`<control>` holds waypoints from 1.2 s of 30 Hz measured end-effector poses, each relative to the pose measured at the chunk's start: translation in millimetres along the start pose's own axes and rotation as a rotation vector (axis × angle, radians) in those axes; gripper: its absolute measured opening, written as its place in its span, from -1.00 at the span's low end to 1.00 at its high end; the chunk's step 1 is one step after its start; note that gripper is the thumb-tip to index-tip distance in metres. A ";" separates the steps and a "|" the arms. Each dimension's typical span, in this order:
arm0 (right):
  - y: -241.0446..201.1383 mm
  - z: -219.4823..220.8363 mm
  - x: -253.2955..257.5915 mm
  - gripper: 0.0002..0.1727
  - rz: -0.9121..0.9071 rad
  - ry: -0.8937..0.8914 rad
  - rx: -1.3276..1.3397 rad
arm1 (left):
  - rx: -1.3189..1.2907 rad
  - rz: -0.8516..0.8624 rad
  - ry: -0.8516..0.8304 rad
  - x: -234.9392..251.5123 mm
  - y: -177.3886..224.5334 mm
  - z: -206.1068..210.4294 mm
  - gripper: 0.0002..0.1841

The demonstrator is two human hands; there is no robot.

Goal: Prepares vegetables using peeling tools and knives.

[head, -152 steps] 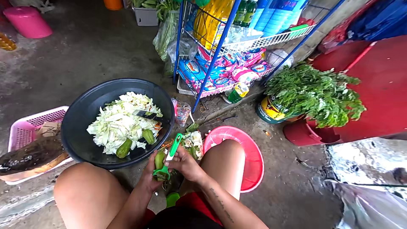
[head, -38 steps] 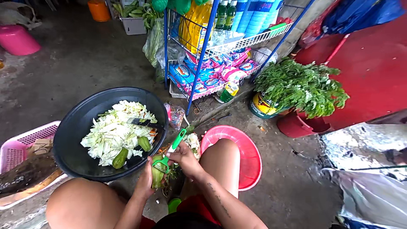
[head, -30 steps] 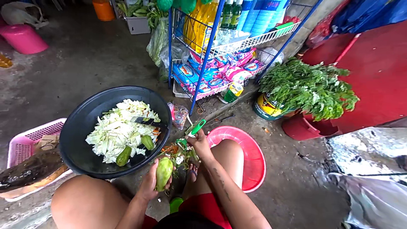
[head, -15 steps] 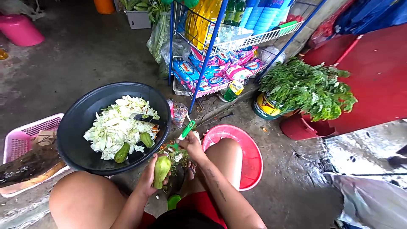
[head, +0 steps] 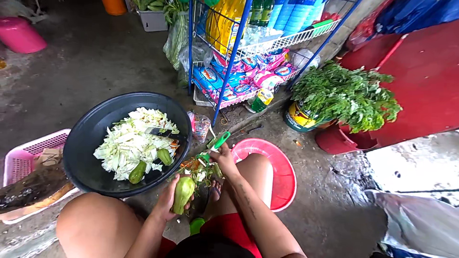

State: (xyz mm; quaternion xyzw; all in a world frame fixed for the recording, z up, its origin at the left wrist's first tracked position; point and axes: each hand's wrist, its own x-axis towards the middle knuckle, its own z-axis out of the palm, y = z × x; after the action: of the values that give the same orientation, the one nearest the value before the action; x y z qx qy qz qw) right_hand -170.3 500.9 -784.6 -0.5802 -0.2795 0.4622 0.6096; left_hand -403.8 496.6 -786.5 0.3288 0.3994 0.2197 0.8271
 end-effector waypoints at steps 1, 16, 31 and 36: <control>-2.6 -0.4 1.6 -0.43 -0.027 0.038 0.013 | -0.056 0.006 0.048 2.5 1.9 2.2 -0.36; -4.8 42.5 -55.7 -0.49 0.201 -0.636 0.011 | -0.420 -0.070 0.097 16.2 -2.8 0.3 -0.25; -3.4 40.1 -15.6 -0.43 0.088 -0.306 0.057 | -0.306 -0.080 0.166 14.7 -6.4 1.9 -0.36; 19.8 14.1 16.7 -0.36 -0.080 -0.016 -0.380 | -0.174 0.049 0.183 9.5 -4.9 8.5 -0.51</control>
State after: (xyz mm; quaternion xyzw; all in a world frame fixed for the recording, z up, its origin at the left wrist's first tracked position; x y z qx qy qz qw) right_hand -180.5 520.0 -804.6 -0.6697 -0.3895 0.3809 0.5047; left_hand -390.9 496.1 -790.9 0.2441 0.4448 0.3026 0.8069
